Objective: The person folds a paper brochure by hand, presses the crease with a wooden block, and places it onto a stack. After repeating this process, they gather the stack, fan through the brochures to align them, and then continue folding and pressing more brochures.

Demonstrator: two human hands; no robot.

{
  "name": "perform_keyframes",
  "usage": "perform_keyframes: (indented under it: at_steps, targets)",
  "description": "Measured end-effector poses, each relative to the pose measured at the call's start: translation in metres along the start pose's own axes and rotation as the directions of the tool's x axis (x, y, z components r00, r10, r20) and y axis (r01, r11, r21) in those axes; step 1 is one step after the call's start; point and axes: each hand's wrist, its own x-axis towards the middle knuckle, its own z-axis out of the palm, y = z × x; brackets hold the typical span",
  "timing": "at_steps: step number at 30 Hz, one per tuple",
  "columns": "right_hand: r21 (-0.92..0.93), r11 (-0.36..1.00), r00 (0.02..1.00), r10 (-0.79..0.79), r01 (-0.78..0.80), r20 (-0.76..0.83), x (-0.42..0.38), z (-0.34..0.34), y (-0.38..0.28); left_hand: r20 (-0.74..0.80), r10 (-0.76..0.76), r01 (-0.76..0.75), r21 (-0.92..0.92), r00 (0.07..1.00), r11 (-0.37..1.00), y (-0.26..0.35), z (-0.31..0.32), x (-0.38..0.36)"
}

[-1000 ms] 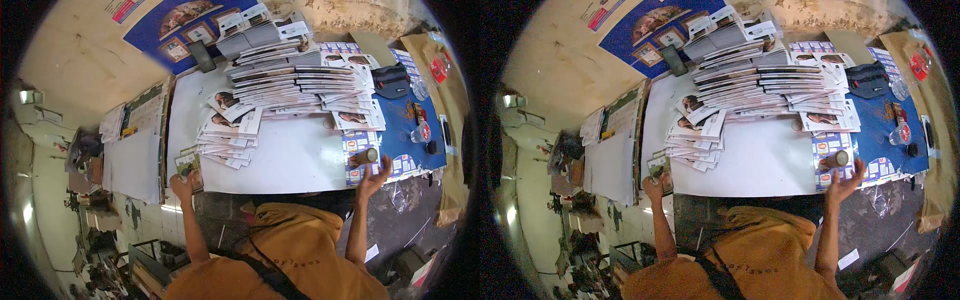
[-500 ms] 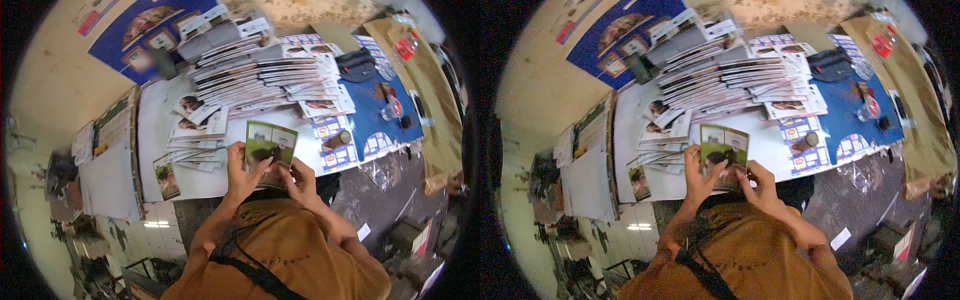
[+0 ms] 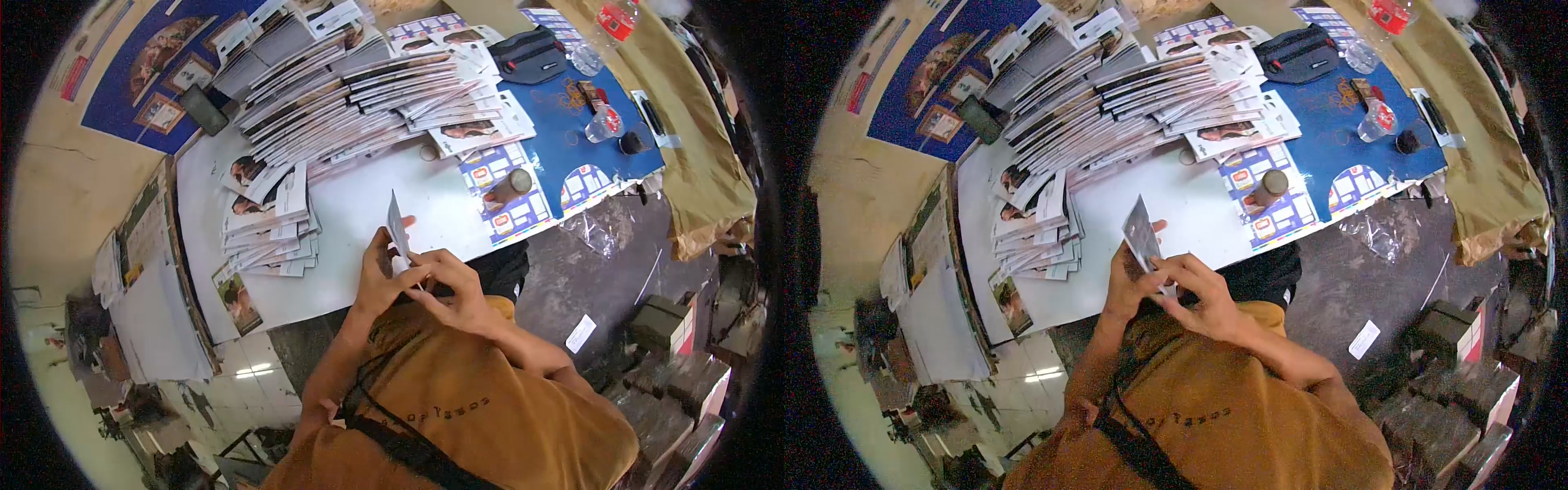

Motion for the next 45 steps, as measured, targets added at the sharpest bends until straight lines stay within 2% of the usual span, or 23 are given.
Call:
perform_keyframes:
  at_steps: [1, 4, 7, 16, 19, 21, 22, 23, 25, 26, 27, 28, 29, 32, 33, 36, 37, 40, 41, 42, 43, 44, 45]
  targets:
    - [0.074, 0.997, 1.0, -0.002, 0.001, 0.011, 0.003, 0.0, 0.0, 0.046, 0.081, -0.079, -0.046, 0.996, 0.996, -0.016, -0.015, 0.003]
    - [0.218, 0.974, 0.997, 0.061, -0.068, 0.039, 0.008, -0.002, 0.001, 0.018, 0.045, -0.038, -0.29, 0.999, 0.956, -0.019, -0.026, -0.002]
    - [0.211, 0.964, 0.986, 0.155, -0.163, 0.053, 0.014, -0.009, 0.0, -0.046, 0.025, -0.038, -0.292, 0.999, 0.956, -0.02, -0.026, -0.004]
    - [0.211, 0.949, 0.972, 0.236, -0.235, 0.018, 0.013, -0.004, 0.007, -0.054, 0.05, -0.063, -0.271, 0.997, 0.961, -0.02, -0.017, -0.001]
    - [0.249, 0.909, 0.942, 0.327, -0.334, 0.071, 0.013, -0.007, 0.003, -0.107, 0.062, -0.089, -0.272, 0.992, 0.958, -0.017, -0.019, 0.0]
    - [0.168, 0.961, 0.974, 0.209, -0.221, 0.082, 0.017, -0.017, 0.011, -0.108, 0.076, -0.102, -0.256, 0.991, 0.961, -0.033, -0.044, -0.002]
    - [0.126, 0.979, 0.985, 0.149, -0.16, 0.091, 0.022, -0.024, 0.014, -0.049, 0.234, -0.24, -0.224, 0.971, 0.945, -0.018, -0.042, 0.003]
    - [0.044, 0.998, 0.998, 0.044, -0.046, 0.041, 0.029, -0.031, 0.015, 0.023, 0.303, -0.302, -0.029, 0.953, 0.953, 0.001, -0.042, 0.0]
    - [-0.172, 0.985, 1.0, 0.006, -0.007, -0.009, 0.037, -0.045, 0.027, 0.212, 0.365, -0.415, 0.281, 0.906, 0.866, 0.011, -0.057, 0.001]
    - [-0.284, 0.958, 0.998, -0.059, 0.051, -0.022, 0.042, -0.052, 0.033, 0.376, 0.388, -0.537, 0.502, 0.841, 0.678, 0.009, -0.066, 0.002]
    - [-0.29, 0.957, 0.999, -0.035, 0.023, -0.036, 0.044, -0.056, 0.046, 0.534, 0.351, -0.64, 0.648, 0.769, 0.414, 0.021, -0.066, 0.006]
    - [-0.296, 0.955, 0.999, -0.011, -0.004, -0.05, 0.046, -0.059, 0.058, 0.667, 0.257, -0.707, 0.699, 0.699, 0.107, 0.027, -0.066, 0.008]
    - [-0.197, 0.976, 0.996, 0.091, -0.089, -0.002, 0.048, -0.065, 0.067, 0.674, 0.093, -0.679, 0.715, 0.733, 0.166, 0.023, -0.067, 0.01]
    - [0.022, 0.986, 0.984, 0.169, -0.168, -0.056, 0.036, -0.063, 0.103, 0.694, -0.01, -0.69, 0.718, 0.72, 0.094, -0.005, -0.065, 0.015]
    - [0.065, 0.984, 0.986, 0.166, -0.166, 0.005, 0.037, -0.063, 0.102, 0.683, -0.01, -0.669, 0.719, 0.731, 0.185, -0.009, -0.062, 0.017]
    - [0.347, 0.908, 0.941, 0.3, -0.233, -0.153, 0.028, -0.047, 0.087, 0.627, 0.017, -0.616, 0.759, 0.779, 0.21, -0.025, -0.055, 0.022]
    - [0.319, 0.904, 0.938, 0.331, -0.284, -0.103, 0.028, -0.046, 0.081, 0.598, 0.03, -0.59, 0.78, 0.801, 0.21, -0.028, -0.05, 0.024]
    - [0.56, 0.738, 0.877, 0.48, -0.377, -0.042, 0.027, -0.038, 0.095, 0.533, 0.07, -0.538, 0.839, 0.843, 0.086, -0.042, -0.042, 0.028]
    - [0.739, 0.58, 0.868, 0.496, -0.341, 0.012, 0.029, -0.032, 0.101, 0.514, 0.147, -0.527, 0.847, 0.845, 0.069, -0.044, -0.04, 0.024]
    - [0.51, 0.806, 0.921, 0.384, -0.301, -0.063, 0.031, -0.027, 0.101, 0.496, 0.168, -0.514, 0.853, 0.852, 0.092, -0.05, -0.042, 0.024]
    - [0.231, 0.948, 0.964, 0.248, -0.221, -0.097, 0.032, -0.022, 0.099, 0.477, 0.188, -0.501, 0.858, 0.859, 0.115, -0.059, -0.046, 0.026]
    - [-0.07, 0.991, 0.991, 0.104, -0.11, -0.089, 0.033, -0.016, 0.097, 0.457, 0.207, -0.489, 0.861, 0.865, 0.139, -0.066, -0.049, 0.026]
    - [-0.326, 0.945, 0.996, 0.004, -0.035, -0.094, 0.036, -0.008, 0.087, 0.444, 0.245, -0.482, 0.867, 0.862, 0.126, -0.065, -0.048, 0.027]
